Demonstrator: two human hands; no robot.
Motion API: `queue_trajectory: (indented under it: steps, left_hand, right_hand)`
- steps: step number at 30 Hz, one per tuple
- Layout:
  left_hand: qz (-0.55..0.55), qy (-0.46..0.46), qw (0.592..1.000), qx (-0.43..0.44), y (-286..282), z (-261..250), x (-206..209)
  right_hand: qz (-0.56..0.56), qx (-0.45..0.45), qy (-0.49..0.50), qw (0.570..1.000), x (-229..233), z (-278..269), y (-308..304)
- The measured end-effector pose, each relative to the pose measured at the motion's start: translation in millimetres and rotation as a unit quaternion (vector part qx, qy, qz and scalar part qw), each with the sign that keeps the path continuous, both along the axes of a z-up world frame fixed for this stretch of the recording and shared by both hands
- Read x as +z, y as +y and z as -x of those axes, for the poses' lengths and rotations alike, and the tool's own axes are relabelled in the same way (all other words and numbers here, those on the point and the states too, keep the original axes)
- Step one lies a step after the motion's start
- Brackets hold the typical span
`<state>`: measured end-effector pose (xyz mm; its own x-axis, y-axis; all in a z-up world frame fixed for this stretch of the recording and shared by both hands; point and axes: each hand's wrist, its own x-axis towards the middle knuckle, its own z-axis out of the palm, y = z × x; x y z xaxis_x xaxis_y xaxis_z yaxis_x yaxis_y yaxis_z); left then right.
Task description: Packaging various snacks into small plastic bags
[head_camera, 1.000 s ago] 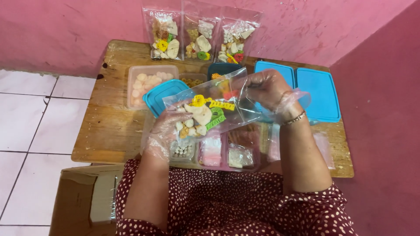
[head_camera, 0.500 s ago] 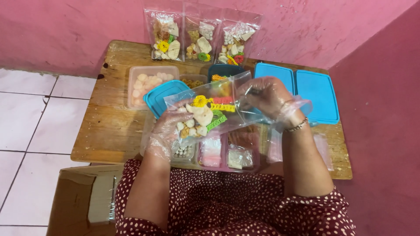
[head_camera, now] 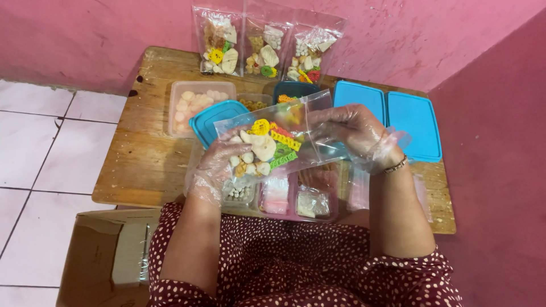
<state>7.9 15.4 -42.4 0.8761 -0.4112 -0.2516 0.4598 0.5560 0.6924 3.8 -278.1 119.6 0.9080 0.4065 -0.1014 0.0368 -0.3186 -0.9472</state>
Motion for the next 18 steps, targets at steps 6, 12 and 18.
queue_trajectory:
  steps: [6, 12, 18]
  left_hand:
    - [0.021, -0.042, 0.999, -0.025, -2.7, 10.0, 24.2]
    - [0.095, -0.058, 0.992, 0.056, 6.9, 9.9, 29.6]
    - [0.068, 0.069, 0.971, 0.220, 28.7, 35.2, 64.9]
  right_hand:
    - [0.002, 0.059, -0.001, 0.998, 22.4, 16.8, 23.7]
    - [-0.207, -0.096, -0.025, 0.973, 25.2, 25.6, 25.6]
    - [-0.176, -0.158, -0.284, 0.929, 11.5, 31.7, 48.3]
